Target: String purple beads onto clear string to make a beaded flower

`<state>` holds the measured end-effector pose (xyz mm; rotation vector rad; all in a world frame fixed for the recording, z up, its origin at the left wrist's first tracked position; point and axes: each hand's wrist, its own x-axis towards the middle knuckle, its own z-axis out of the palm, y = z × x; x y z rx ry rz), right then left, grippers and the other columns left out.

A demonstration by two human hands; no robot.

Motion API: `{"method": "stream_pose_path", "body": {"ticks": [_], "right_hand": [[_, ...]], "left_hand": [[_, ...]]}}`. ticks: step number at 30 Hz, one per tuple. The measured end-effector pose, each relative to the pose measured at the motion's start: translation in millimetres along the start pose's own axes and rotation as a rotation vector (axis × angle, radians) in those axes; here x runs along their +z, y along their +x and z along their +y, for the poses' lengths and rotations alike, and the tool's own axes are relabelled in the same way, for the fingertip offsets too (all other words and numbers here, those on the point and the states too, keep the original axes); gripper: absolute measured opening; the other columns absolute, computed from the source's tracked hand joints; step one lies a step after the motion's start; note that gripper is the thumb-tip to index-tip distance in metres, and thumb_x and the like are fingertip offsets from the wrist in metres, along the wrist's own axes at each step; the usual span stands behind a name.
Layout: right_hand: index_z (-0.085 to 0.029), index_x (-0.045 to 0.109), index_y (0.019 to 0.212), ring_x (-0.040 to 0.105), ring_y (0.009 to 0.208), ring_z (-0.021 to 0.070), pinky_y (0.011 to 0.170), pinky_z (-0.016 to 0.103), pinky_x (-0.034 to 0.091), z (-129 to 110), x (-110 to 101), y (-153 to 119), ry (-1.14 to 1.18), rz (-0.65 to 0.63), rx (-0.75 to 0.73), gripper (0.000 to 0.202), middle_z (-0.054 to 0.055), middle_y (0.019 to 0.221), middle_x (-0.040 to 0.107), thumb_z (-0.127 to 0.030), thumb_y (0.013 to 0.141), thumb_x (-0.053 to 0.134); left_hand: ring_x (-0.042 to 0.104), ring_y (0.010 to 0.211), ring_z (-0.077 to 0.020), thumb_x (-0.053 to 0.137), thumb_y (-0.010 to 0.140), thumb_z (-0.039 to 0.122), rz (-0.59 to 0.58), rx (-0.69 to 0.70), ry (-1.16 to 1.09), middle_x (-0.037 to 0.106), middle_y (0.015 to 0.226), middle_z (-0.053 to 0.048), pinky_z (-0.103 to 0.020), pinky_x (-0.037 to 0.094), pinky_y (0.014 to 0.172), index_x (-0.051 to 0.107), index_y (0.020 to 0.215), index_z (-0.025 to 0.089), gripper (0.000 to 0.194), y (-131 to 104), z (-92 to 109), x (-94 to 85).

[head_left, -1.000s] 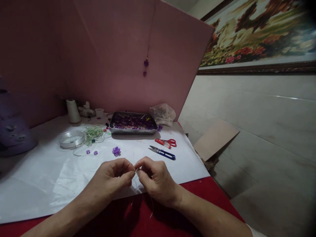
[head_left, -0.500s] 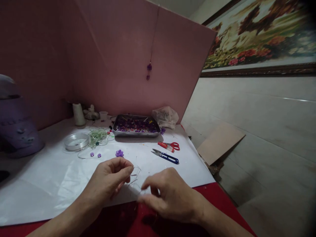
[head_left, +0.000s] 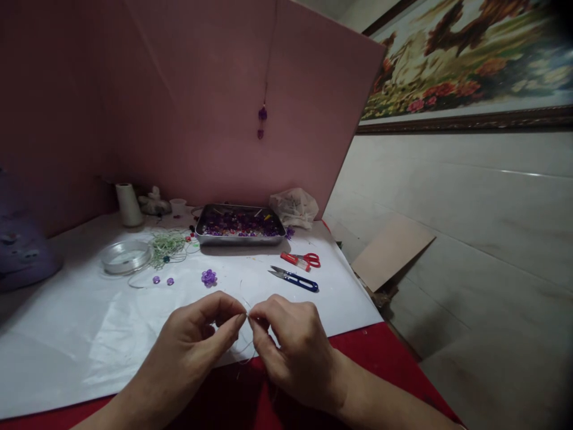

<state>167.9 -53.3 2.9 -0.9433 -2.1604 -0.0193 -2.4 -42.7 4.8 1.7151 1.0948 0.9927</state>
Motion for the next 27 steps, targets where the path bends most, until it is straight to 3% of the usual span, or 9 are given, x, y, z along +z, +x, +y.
{"method": "stream_pose_path", "body": {"ticks": [10, 16, 27], "right_hand": [[-0.013, 0.056, 0.08, 0.054, 0.057, 0.0128, 0.055, 0.026, 0.038, -3.5, 2.5, -1.6, 0.019, 0.024, 0.018, 0.012, 0.003, 0.067, 0.059, -0.014, 0.084, 0.045], [-0.016, 0.054, 0.075, 0.047, 0.049, 0.0092, 0.05, 0.022, 0.036, -1.2, 3.8, 0.2, 0.106, 0.066, 0.132, 0.01, 0.0, 0.062, 0.055, -0.014, 0.081, 0.046], [-0.016, 0.053, 0.074, 0.049, 0.053, 0.0099, 0.053, 0.022, 0.037, -2.0, 2.4, 2.9, 0.266, -0.022, 0.255, 0.011, -0.001, 0.06, 0.054, -0.017, 0.083, 0.047]], "left_hand": [[0.054, 0.065, -0.0157, 0.057, 0.078, 0.036, -0.013, 0.0, 0.016, 0.063, 0.067, -0.001, -0.022, 0.042, 0.06, 0.065, 0.071, 0.021, 0.018, 0.4, 4.8, 1.2], [0.042, 0.049, -0.0096, 0.059, 0.076, 0.041, -0.017, -0.138, -0.085, 0.058, 0.062, 0.001, -0.018, 0.033, 0.04, 0.066, 0.073, 0.02, 0.022, -0.1, 4.8, 0.4], [0.04, 0.044, -0.0083, 0.061, 0.072, 0.04, -0.075, -0.232, -0.196, 0.05, 0.055, 0.004, -0.017, 0.035, 0.033, 0.061, 0.072, 0.016, 0.024, 2.8, 9.9, 2.7]]}}
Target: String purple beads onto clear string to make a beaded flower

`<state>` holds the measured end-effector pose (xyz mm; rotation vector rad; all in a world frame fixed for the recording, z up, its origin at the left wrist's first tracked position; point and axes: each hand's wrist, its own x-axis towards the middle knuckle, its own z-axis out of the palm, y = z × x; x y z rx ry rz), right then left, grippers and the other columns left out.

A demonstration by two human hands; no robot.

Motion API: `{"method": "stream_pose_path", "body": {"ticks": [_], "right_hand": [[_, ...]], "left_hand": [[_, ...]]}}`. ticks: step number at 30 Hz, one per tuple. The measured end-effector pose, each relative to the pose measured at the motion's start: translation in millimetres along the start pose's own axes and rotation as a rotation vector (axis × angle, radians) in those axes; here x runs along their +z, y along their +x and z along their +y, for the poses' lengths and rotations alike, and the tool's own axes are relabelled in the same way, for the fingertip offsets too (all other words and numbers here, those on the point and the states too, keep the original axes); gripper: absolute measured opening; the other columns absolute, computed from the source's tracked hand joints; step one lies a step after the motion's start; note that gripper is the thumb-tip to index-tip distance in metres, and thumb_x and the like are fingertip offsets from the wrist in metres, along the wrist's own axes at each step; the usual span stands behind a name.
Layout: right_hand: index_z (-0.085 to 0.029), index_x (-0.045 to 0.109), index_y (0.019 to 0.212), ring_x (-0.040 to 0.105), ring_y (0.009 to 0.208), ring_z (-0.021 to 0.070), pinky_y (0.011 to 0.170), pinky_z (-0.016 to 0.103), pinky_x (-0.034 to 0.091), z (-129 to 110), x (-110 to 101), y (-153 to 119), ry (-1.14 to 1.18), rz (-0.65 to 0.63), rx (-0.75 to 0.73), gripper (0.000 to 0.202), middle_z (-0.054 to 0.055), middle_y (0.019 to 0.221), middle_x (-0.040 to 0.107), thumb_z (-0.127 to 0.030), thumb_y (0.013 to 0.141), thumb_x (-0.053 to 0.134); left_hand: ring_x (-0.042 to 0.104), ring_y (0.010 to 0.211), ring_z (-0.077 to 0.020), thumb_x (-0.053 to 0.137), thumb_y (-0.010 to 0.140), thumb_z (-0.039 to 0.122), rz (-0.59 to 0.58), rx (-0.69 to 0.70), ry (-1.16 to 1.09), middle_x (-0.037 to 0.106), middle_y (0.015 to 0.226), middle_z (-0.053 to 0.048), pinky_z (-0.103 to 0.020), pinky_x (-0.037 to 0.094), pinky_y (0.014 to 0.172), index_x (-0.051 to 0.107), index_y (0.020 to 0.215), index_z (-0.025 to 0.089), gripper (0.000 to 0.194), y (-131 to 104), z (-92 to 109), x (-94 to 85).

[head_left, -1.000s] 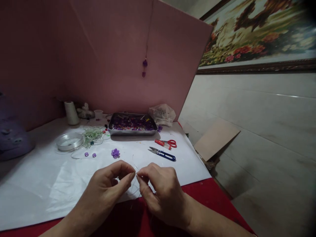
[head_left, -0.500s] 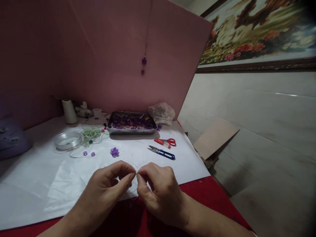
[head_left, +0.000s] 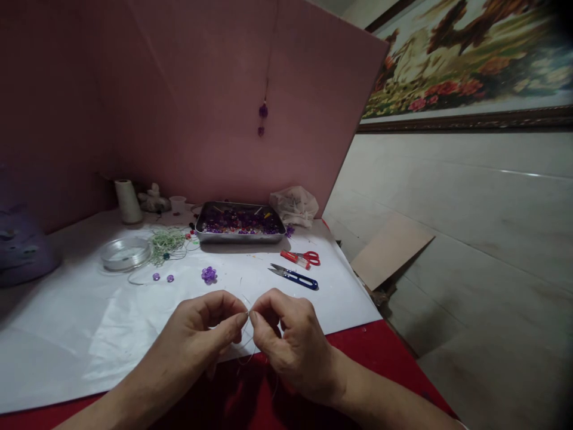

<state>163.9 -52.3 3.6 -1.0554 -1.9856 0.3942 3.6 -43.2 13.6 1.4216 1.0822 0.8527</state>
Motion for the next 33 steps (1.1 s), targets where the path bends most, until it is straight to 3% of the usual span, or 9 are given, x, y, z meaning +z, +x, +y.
{"method": "stream_pose_path", "body": {"ticks": [17, 25, 33], "right_hand": [[-0.015, 0.053, 0.075, 0.046, 0.051, 0.0086, 0.052, 0.021, 0.035, -0.7, -0.5, -0.4, 0.031, -0.05, 0.015, 0.01, -0.002, 0.059, 0.052, -0.016, 0.083, 0.046], [-0.014, 0.056, 0.08, 0.049, 0.056, 0.0094, 0.053, 0.022, 0.037, -4.8, -1.2, 1.9, 0.046, 0.0, 0.057, 0.009, 0.001, 0.071, 0.056, -0.017, 0.083, 0.047], [-0.015, 0.054, 0.082, 0.048, 0.059, 0.0114, 0.056, 0.026, 0.037, -1.0, 3.4, -1.1, -0.058, 0.058, -0.031, 0.004, 0.002, 0.075, 0.053, -0.016, 0.078, 0.052]], "left_hand": [[0.036, 0.036, -0.0061, 0.06, 0.073, 0.032, -0.034, -0.044, -0.073, 0.046, 0.043, 0.007, -0.015, 0.033, 0.03, 0.056, 0.065, 0.016, 0.019, 2.8, -2.2, 0.0], [0.036, 0.033, -0.0043, 0.059, 0.074, 0.029, 0.002, -0.103, -0.22, 0.049, 0.046, 0.006, -0.014, 0.032, 0.029, 0.057, 0.064, 0.016, 0.016, 5.3, -6.7, -1.7], [0.038, 0.034, -0.0037, 0.062, 0.073, 0.03, -0.022, -0.112, -0.315, 0.051, 0.049, 0.006, -0.013, 0.033, 0.029, 0.058, 0.063, 0.016, 0.017, 6.2, -8.8, -3.9]]}}
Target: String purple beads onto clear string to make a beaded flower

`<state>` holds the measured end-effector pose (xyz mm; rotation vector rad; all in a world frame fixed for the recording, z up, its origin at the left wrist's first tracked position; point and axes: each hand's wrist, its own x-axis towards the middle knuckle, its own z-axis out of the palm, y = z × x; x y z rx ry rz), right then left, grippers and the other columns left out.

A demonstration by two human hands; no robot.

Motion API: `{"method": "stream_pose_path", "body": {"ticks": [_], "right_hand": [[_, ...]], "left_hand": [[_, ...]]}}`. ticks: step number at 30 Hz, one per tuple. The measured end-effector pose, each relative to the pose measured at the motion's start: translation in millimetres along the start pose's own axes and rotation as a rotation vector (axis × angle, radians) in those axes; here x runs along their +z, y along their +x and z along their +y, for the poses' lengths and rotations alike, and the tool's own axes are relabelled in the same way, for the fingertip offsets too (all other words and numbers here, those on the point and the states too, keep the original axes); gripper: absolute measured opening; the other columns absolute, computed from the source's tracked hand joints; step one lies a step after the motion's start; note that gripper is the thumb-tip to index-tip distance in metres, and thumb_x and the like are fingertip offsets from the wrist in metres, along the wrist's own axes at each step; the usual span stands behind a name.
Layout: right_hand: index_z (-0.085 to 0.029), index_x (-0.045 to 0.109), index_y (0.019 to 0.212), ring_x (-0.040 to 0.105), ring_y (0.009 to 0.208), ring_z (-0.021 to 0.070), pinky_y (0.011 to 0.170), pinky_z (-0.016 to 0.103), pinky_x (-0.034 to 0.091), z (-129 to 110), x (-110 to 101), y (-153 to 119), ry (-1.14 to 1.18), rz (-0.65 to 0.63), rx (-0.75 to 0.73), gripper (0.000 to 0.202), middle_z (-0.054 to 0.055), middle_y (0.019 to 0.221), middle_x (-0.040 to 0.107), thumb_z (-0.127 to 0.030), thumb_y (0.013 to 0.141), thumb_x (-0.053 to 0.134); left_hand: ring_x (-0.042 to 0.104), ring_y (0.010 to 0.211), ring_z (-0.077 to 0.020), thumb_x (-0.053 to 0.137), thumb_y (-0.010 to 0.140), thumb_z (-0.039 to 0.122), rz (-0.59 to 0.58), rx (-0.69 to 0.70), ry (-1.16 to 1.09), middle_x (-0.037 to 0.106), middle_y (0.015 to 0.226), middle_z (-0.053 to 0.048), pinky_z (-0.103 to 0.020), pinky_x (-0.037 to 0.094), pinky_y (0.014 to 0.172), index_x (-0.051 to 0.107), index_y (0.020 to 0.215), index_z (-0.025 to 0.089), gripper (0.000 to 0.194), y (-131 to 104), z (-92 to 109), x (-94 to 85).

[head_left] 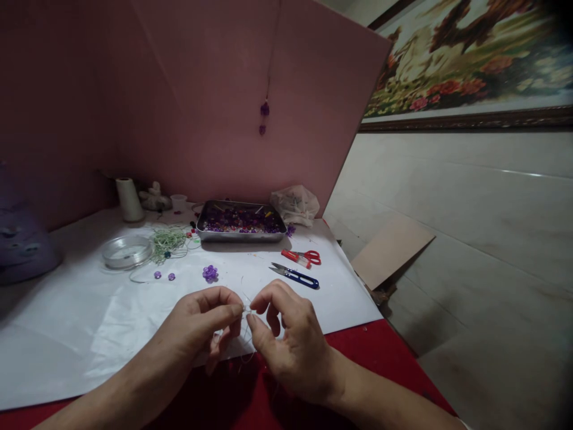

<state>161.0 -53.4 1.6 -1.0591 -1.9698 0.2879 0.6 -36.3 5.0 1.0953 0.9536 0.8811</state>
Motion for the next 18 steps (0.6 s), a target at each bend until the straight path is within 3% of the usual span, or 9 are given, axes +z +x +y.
{"method": "stream_pose_path", "body": {"ticks": [8, 13, 16, 18], "right_hand": [[-0.015, 0.054, 0.077, 0.05, 0.064, 0.0126, 0.059, 0.026, 0.038, 1.7, 0.9, -0.4, 0.009, 0.012, -0.033, 0.006, 0.002, 0.074, 0.053, -0.013, 0.08, 0.049], [-0.016, 0.056, 0.096, 0.053, 0.071, 0.0115, 0.064, 0.026, 0.041, 0.0, -4.1, 5.0, 0.156, -0.065, 0.132, 0.015, 0.005, 0.094, 0.056, -0.015, 0.084, 0.046], [-0.016, 0.058, 0.086, 0.052, 0.075, 0.0123, 0.062, 0.023, 0.042, 1.6, -4.8, 9.1, 0.276, -0.176, 0.231, 0.012, 0.003, 0.087, 0.056, -0.018, 0.086, 0.047], [-0.016, 0.057, 0.079, 0.051, 0.074, 0.0125, 0.059, 0.022, 0.041, 3.0, -4.5, 10.1, 0.301, -0.185, 0.244, 0.011, 0.002, 0.081, 0.055, -0.018, 0.085, 0.048]], "left_hand": [[0.035, 0.033, -0.0033, 0.064, 0.073, 0.031, -0.024, -0.007, -0.008, 0.049, 0.048, 0.007, -0.013, 0.032, 0.029, 0.059, 0.063, 0.017, 0.018, 2.6, -1.1, -1.4], [0.033, 0.032, -0.0032, 0.064, 0.072, 0.031, 0.004, -0.027, 0.025, 0.048, 0.042, 0.007, -0.012, 0.029, 0.029, 0.058, 0.062, 0.017, 0.019, 1.4, 0.6, 0.6], [0.033, 0.032, -0.0035, 0.063, 0.073, 0.035, -0.002, -0.001, 0.047, 0.046, 0.039, 0.007, -0.012, 0.028, 0.029, 0.058, 0.062, 0.017, 0.021, 1.8, -0.7, 0.1], [0.032, 0.031, -0.0034, 0.063, 0.072, 0.036, 0.004, 0.006, 0.063, 0.045, 0.038, 0.007, -0.012, 0.027, 0.028, 0.058, 0.061, 0.017, 0.022, 2.8, -1.4, -0.6]]}}
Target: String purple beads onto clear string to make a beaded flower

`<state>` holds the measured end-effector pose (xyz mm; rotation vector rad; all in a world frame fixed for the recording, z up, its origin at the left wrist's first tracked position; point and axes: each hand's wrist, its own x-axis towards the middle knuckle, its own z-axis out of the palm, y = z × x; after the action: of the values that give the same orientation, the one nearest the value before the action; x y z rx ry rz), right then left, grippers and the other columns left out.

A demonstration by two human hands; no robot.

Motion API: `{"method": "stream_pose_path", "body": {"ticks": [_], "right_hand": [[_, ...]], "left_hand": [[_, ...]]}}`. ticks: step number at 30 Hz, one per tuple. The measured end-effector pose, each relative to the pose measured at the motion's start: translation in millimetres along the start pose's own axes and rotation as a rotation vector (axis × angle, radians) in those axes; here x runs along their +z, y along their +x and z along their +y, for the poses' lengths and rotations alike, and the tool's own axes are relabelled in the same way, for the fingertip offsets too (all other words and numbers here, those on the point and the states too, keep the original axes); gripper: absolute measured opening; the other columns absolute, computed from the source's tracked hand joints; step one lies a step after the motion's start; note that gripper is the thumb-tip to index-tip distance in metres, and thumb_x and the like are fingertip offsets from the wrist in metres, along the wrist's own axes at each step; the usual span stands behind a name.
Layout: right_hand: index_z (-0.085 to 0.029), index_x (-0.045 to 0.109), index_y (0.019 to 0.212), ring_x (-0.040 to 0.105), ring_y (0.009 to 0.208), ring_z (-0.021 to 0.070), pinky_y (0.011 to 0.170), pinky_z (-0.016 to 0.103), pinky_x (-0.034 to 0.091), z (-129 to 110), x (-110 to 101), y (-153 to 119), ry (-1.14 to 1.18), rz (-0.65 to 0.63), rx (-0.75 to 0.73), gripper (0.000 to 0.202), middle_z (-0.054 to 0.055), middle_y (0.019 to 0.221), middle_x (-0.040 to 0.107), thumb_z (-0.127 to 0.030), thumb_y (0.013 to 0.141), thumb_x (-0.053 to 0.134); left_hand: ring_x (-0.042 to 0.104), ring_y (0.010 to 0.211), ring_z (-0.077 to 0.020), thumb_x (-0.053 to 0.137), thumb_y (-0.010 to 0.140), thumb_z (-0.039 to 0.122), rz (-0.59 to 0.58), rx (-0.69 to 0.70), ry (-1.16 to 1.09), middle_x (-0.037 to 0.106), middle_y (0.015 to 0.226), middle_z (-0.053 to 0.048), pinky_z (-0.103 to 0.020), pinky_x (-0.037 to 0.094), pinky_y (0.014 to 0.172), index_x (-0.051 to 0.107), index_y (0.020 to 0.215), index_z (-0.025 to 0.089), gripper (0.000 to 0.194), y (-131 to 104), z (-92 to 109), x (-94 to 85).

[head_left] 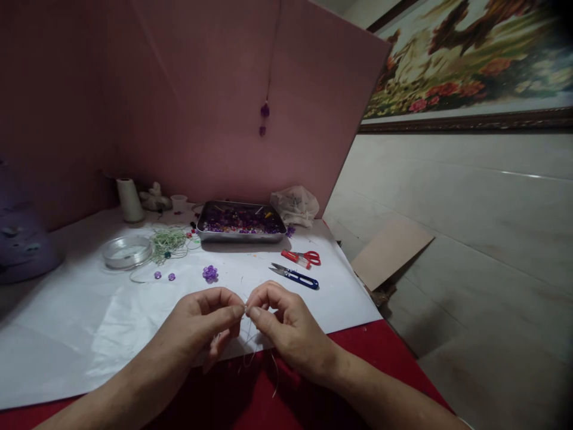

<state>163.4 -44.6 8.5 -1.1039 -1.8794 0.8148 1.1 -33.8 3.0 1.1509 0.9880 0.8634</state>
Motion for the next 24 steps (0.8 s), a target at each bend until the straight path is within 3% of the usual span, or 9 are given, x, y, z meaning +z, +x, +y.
{"method": "stream_pose_path", "body": {"ticks": [3, 6, 9, 14, 24], "right_hand": [[-0.017, 0.055, 0.078, 0.051, 0.073, 0.012, 0.059, 0.022, 0.041, 1.8, -0.4, -0.9, -0.045, 0.053, -0.079, 0.009, 0.001, 0.08, 0.054, -0.016, 0.085, 0.049], [-0.017, 0.053, 0.08, 0.051, 0.076, 0.013, 0.066, 0.025, 0.043, 2.6, -1.2, -3.8, -0.181, 0.127, -0.258, 0.007, 0.003, 0.084, 0.053, -0.013, 0.083, 0.048], [-0.016, 0.055, 0.087, 0.053, 0.082, 0.0155, 0.07, 0.028, 0.044, 1.6, -1.8, -6.6, -0.333, 0.121, -0.396, 0.011, 0.006, 0.091, 0.054, -0.011, 0.082, 0.046], [-0.016, 0.056, 0.09, 0.055, 0.08, 0.0164, 0.067, 0.028, 0.046, 0.1, -1.1, -7.6, -0.45, 0.085, -0.406, 0.014, 0.008, 0.093, 0.055, -0.012, 0.084, 0.045], [-0.015, 0.053, 0.1, 0.055, 0.078, 0.0156, 0.068, 0.029, 0.045, 4.5, 2.4, -9.1, -0.39, 0.174, -0.387, 0.017, 0.007, 0.093, 0.057, -0.013, 0.085, 0.046]], "left_hand": [[0.031, 0.029, -0.0031, 0.063, 0.07, 0.033, 0.029, -0.02, 0.009, 0.046, 0.037, 0.007, -0.013, 0.024, 0.027, 0.056, 0.058, 0.017, 0.021, 1.4, 0.9, -0.1], [0.03, 0.028, -0.0031, 0.063, 0.069, 0.033, 0.043, -0.031, 0.005, 0.046, 0.038, 0.007, -0.013, 0.024, 0.027, 0.056, 0.059, 0.017, 0.021, 1.3, 3.2, 1.1], [0.03, 0.029, -0.0034, 0.063, 0.069, 0.034, 0.045, -0.02, -0.001, 0.046, 0.039, 0.007, -0.013, 0.025, 0.027, 0.056, 0.058, 0.017, 0.022, -0.3, 4.8, 2.7], [0.031, 0.031, -0.0037, 0.065, 0.068, 0.034, 0.032, -0.01, -0.023, 0.047, 0.041, 0.007, -0.013, 0.026, 0.027, 0.057, 0.059, 0.016, 0.022, -2.7, 5.5, 4.1], [0.031, 0.027, -0.0032, 0.064, 0.069, 0.036, 0.054, -0.007, -0.004, 0.047, 0.041, 0.007, -0.013, 0.023, 0.026, 0.054, 0.058, 0.017, 0.023, -0.2, 3.7, 2.5]]}}
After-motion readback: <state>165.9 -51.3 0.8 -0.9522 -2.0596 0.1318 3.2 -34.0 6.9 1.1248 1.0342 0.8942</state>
